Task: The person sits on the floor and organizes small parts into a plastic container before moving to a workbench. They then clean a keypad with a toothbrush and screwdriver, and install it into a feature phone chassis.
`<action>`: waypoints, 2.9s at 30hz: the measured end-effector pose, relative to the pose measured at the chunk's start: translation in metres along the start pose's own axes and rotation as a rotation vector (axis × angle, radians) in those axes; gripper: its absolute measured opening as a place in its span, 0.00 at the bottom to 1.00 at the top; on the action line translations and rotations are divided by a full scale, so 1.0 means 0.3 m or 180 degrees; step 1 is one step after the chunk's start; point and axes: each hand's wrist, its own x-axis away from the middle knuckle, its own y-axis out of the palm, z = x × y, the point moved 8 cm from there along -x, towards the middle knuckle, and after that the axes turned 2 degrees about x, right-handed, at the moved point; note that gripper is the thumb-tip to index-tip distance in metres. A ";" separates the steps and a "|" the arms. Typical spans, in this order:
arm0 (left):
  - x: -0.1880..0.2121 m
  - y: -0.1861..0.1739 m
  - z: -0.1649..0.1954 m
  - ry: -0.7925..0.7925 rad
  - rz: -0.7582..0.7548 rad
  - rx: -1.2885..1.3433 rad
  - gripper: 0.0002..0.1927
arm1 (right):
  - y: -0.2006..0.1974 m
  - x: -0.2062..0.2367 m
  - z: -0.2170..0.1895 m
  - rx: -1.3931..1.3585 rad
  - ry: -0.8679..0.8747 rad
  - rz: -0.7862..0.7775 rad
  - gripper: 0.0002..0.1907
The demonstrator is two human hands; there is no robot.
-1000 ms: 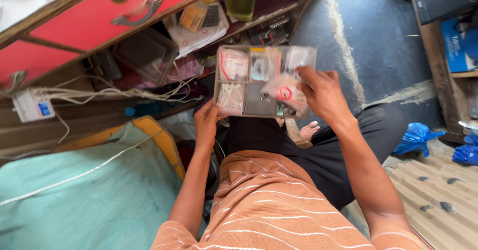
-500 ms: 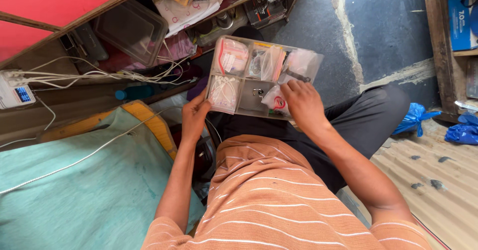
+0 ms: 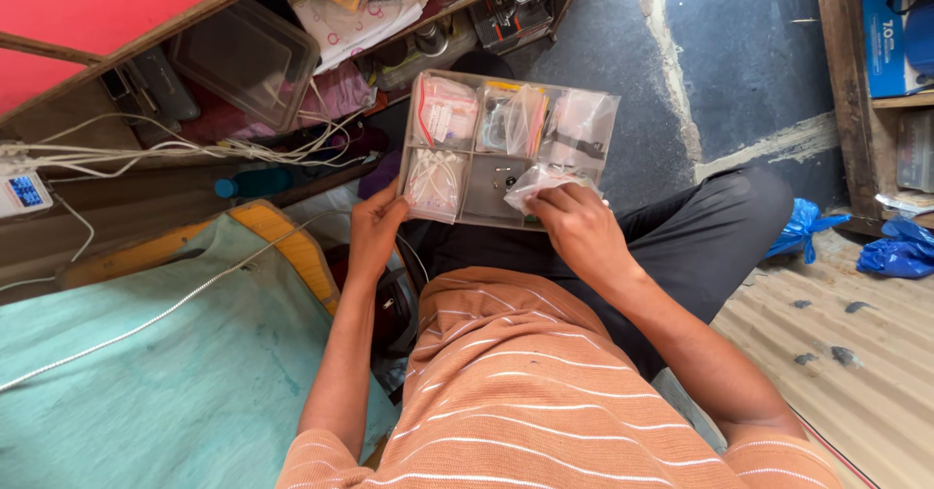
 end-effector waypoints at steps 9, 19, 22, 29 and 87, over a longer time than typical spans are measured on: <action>0.012 0.009 0.043 0.0222 -0.0159 -0.0163 0.23 | 0.174 0.016 0.057 0.0097 0.0313 -0.0892 0.09; -0.001 0.034 0.057 -0.0072 -0.0049 -0.0083 0.23 | -0.148 0.121 0.129 -0.0796 0.0919 0.0870 0.07; 0.011 0.035 0.057 0.0000 -0.0039 0.0155 0.23 | -0.157 0.148 0.264 -0.1590 0.1734 0.1333 0.20; 0.025 0.096 0.138 -0.0067 -0.0477 -0.0018 0.27 | 0.163 0.123 0.400 -0.4792 0.2733 0.1163 0.36; 0.138 0.649 0.315 0.2209 -0.1002 -0.2757 0.20 | 0.148 0.158 0.457 -0.4508 0.2383 0.1569 0.34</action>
